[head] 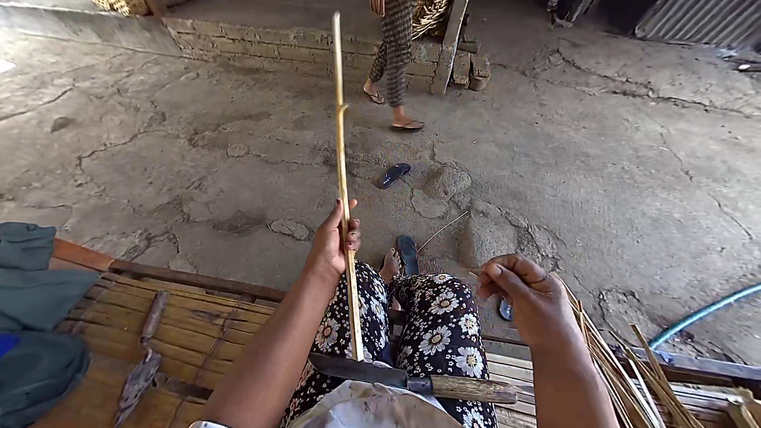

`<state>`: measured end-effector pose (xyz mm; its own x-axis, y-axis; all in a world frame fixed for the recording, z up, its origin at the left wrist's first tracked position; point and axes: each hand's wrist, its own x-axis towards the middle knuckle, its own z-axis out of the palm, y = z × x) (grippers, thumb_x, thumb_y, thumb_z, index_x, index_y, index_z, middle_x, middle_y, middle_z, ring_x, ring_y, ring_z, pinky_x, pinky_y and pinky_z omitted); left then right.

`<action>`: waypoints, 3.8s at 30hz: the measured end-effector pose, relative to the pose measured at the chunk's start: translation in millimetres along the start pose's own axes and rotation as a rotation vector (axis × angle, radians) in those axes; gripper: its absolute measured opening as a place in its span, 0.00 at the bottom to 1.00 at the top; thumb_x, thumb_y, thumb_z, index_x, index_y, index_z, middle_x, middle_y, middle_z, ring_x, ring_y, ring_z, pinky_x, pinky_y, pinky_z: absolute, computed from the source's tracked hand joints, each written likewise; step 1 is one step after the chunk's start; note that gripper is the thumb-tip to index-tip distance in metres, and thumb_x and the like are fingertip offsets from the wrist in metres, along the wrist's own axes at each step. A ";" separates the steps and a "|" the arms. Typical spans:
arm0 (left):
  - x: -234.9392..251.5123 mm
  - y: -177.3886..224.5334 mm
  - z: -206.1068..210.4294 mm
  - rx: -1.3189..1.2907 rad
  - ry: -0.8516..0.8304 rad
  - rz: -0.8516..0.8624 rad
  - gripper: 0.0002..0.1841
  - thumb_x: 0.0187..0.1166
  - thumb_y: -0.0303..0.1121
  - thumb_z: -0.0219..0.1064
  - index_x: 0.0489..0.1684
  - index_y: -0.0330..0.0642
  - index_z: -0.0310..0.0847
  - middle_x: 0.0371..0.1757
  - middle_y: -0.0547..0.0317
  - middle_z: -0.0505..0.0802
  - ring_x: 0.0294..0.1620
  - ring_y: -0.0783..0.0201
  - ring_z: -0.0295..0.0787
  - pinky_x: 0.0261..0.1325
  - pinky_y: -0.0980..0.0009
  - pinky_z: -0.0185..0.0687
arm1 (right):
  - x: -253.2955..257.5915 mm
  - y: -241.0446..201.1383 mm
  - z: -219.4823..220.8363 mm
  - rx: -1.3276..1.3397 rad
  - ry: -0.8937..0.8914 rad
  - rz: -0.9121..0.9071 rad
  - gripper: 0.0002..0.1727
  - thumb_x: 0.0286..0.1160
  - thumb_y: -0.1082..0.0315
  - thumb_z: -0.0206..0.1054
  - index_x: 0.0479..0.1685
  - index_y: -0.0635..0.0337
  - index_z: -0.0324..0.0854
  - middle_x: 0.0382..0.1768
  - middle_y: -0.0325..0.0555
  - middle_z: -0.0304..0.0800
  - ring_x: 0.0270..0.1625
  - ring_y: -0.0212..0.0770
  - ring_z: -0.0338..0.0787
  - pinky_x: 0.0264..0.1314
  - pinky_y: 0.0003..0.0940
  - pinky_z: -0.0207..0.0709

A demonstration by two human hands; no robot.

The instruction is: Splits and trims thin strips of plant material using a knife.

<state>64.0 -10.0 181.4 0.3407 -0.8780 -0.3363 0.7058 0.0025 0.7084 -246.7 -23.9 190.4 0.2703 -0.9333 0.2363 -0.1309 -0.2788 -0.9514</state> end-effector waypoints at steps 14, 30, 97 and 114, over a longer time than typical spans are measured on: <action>-1.6 -54.5 -39.3 -0.005 0.287 -0.023 0.17 0.94 0.42 0.50 0.65 0.39 0.73 0.40 0.53 0.93 0.33 0.62 0.94 0.35 0.70 0.91 | -48.2 18.6 91.9 -0.477 -0.108 -0.708 0.11 0.86 0.63 0.64 0.50 0.57 0.89 0.44 0.46 0.95 0.47 0.34 0.95 0.52 0.23 0.88; -54.5 -70.0 -11.8 0.824 -0.691 0.755 0.13 0.87 0.45 0.62 0.59 0.53 0.86 0.52 0.68 0.90 0.54 0.74 0.88 0.61 0.74 0.87 | -67.2 18.0 37.8 -0.172 -0.390 0.061 0.19 0.87 0.61 0.63 0.66 0.65 0.83 0.49 0.50 0.95 0.48 0.43 0.96 0.54 0.46 0.91; -100.9 -74.6 28.4 0.607 -0.689 0.532 0.10 0.77 0.44 0.74 0.46 0.51 0.91 0.44 0.71 0.93 0.49 0.78 0.89 0.57 0.80 0.87 | -77.2 -75.6 23.2 -0.353 -0.106 -0.164 0.08 0.88 0.67 0.56 0.49 0.61 0.78 0.31 0.38 0.91 0.21 0.21 0.82 0.24 0.15 0.77; -104.5 -73.0 23.5 0.572 -0.714 0.521 0.10 0.76 0.44 0.74 0.45 0.50 0.91 0.44 0.70 0.93 0.48 0.78 0.90 0.55 0.81 0.87 | -77.6 -70.9 27.6 -0.356 -0.208 -0.157 0.09 0.88 0.67 0.56 0.55 0.64 0.74 0.28 0.40 0.88 0.21 0.25 0.83 0.25 0.18 0.79</action>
<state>-37.7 70.3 179.4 -0.0587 -0.9120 0.4059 0.1159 0.3976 0.9102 -232.1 74.5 234.1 0.4942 -0.8185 0.2930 -0.3838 -0.5078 -0.7712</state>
